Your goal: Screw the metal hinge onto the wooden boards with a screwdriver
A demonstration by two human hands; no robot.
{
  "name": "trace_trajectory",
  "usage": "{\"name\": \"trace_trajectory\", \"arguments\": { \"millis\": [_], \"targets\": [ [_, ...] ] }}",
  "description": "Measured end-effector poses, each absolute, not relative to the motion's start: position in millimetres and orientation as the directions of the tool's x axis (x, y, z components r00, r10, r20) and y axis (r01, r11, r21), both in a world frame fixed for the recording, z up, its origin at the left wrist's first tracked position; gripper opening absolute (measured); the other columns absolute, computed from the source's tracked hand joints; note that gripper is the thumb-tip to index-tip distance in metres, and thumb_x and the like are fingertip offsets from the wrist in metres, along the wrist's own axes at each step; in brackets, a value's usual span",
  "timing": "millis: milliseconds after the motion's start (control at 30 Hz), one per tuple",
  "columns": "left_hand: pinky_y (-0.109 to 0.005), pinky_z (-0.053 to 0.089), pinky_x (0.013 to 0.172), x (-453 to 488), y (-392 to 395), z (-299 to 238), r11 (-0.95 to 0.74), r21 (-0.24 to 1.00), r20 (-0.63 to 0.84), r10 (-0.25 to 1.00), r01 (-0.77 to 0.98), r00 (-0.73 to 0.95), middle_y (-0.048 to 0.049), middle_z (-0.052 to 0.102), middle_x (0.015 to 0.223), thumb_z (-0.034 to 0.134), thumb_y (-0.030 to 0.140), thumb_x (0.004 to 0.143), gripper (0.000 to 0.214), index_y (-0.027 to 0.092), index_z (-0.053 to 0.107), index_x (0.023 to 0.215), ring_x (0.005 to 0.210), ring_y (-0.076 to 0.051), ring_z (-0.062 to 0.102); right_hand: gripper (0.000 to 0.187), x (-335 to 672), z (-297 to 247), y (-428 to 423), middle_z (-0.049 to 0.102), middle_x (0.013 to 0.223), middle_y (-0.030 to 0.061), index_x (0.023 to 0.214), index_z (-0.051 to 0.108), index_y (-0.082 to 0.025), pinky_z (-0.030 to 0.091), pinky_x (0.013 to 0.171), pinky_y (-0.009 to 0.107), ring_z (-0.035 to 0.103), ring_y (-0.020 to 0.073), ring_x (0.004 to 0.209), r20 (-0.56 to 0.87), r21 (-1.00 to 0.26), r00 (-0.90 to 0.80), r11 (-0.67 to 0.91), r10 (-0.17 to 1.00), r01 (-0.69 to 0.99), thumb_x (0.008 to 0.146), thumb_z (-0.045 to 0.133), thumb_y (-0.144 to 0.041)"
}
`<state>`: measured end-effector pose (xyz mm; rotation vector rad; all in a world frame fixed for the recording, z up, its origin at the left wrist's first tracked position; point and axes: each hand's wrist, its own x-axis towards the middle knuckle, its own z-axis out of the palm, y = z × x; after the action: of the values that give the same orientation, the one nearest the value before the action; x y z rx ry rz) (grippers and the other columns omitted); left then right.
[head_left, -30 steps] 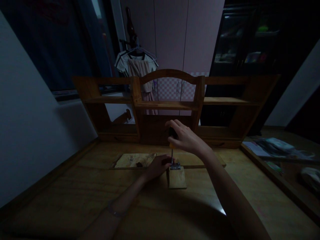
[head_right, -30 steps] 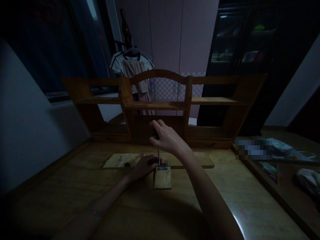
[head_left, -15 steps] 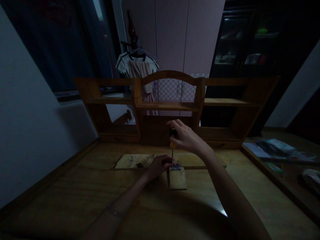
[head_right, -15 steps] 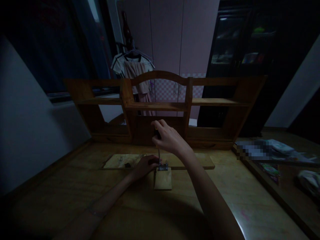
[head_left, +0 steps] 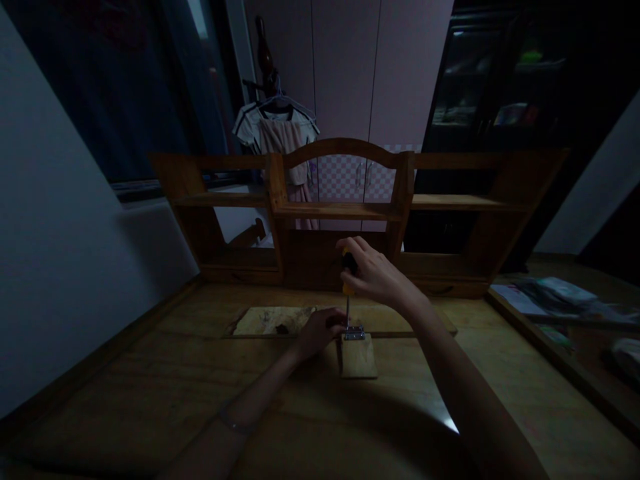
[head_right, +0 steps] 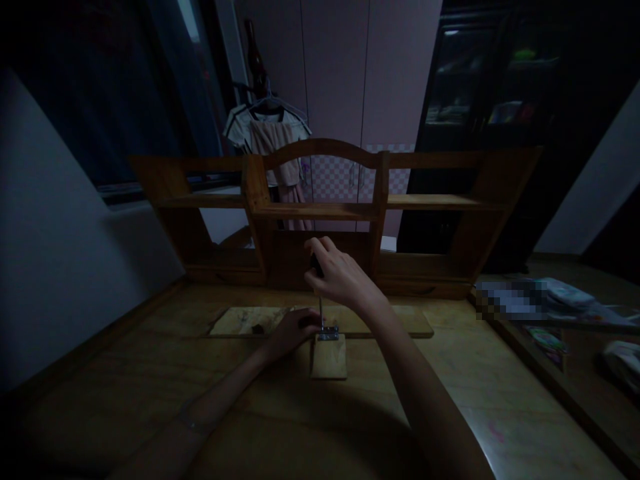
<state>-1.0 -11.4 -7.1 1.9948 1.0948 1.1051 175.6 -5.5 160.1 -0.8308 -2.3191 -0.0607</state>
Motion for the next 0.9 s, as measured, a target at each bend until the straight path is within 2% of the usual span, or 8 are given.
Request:
{"name": "trace_trajectory", "arguments": {
  "millis": [67,200,300,500,667,733,800,900],
  "targets": [
    [-0.024,0.049,0.081,-1,-11,-6,-0.471,0.802,0.372,0.875,0.367,0.309,-0.0008,0.071,0.09,0.065,0.011,0.078,0.017,0.018,0.07,0.092,0.085,-0.015,0.066,0.046,174,160,-6,0.049,0.123,0.0064,0.133,0.041,-0.022,0.043,0.089,0.033,0.057,0.0216,0.096,0.602,-0.164,-0.58,0.795,0.549,0.584,0.089,0.058,-0.021],
    [-0.024,0.049,0.08,-2,-8,-11,-0.475,0.786,0.378,0.876,0.395,0.299,-0.0009,0.07,0.09,0.067,0.012,0.077,0.016,0.018,0.07,0.092,0.085,-0.015,0.065,0.035,173,158,-3,0.051,0.12,0.0069,0.128,0.046,-0.023,0.044,0.085,0.034,0.058,0.0237,0.099,0.606,-0.138,-0.546,0.753,0.578,0.643,0.096,0.057,-0.033],
    [-0.024,0.048,0.08,-2,-6,-13,-0.475,0.778,0.37,0.876,0.412,0.31,-0.0007,0.07,0.09,0.067,0.014,0.078,0.016,0.018,0.07,0.093,0.084,-0.015,0.065,0.031,174,156,1,0.052,0.116,0.0063,0.125,0.049,-0.022,0.044,0.086,0.032,0.058,0.0221,0.098,0.603,-0.151,-0.542,0.751,0.585,0.642,0.096,0.057,-0.027],
    [-0.024,0.047,0.085,-3,-12,-5,-0.509,0.77,0.372,0.848,0.384,0.378,-0.001,0.07,0.095,0.062,0.016,0.083,0.016,0.018,0.07,0.097,0.09,-0.015,0.064,0.048,177,158,1,0.049,0.121,0.0072,0.134,0.043,-0.021,0.042,0.091,0.032,0.057,0.0207,0.095,0.594,-0.181,-0.584,0.8,0.553,0.573,0.088,0.057,-0.016],
    [-0.024,0.047,0.085,-4,-11,-7,-0.495,0.785,0.354,0.851,0.371,0.387,-0.0009,0.07,0.096,0.061,0.018,0.084,0.016,0.019,0.07,0.097,0.091,-0.016,0.064,0.039,176,156,2,0.052,0.116,0.0061,0.13,0.048,-0.023,0.045,0.082,0.033,0.058,0.0204,0.084,0.602,-0.148,-0.554,0.762,0.575,0.631,0.094,0.06,-0.034],
    [-0.024,0.047,0.085,-4,-9,-9,-0.491,0.792,0.35,0.852,0.362,0.389,-0.0005,0.07,0.097,0.061,0.018,0.083,0.017,0.019,0.07,0.097,0.091,-0.015,0.065,0.037,176,154,5,0.053,0.115,0.0061,0.129,0.048,-0.023,0.045,0.081,0.034,0.058,0.0201,0.082,0.61,-0.149,-0.536,0.749,0.584,0.646,0.096,0.06,-0.036],
    [-0.023,0.047,0.085,-3,-9,-9,-0.484,0.799,0.346,0.855,0.357,0.386,-0.0007,0.071,0.097,0.06,0.017,0.083,0.017,0.019,0.07,0.097,0.091,-0.015,0.065,0.042,177,152,8,0.053,0.118,0.0071,0.134,0.044,-0.023,0.045,0.086,0.034,0.058,0.0212,0.09,0.619,-0.178,-0.537,0.768,0.574,0.615,0.095,0.059,-0.029],
    [-0.024,0.047,0.085,-3,-10,-6,-0.463,0.802,0.332,0.87,0.376,0.364,-0.0017,0.071,0.095,0.06,0.016,0.081,0.017,0.017,0.07,0.095,0.09,-0.016,0.065,0.059,177,153,7,0.049,0.128,0.0097,0.144,0.032,-0.021,0.042,0.095,0.036,0.053,0.0251,0.11,0.628,-0.217,-0.558,0.81,0.543,0.544,0.09,0.058,-0.02]
  ]
}}
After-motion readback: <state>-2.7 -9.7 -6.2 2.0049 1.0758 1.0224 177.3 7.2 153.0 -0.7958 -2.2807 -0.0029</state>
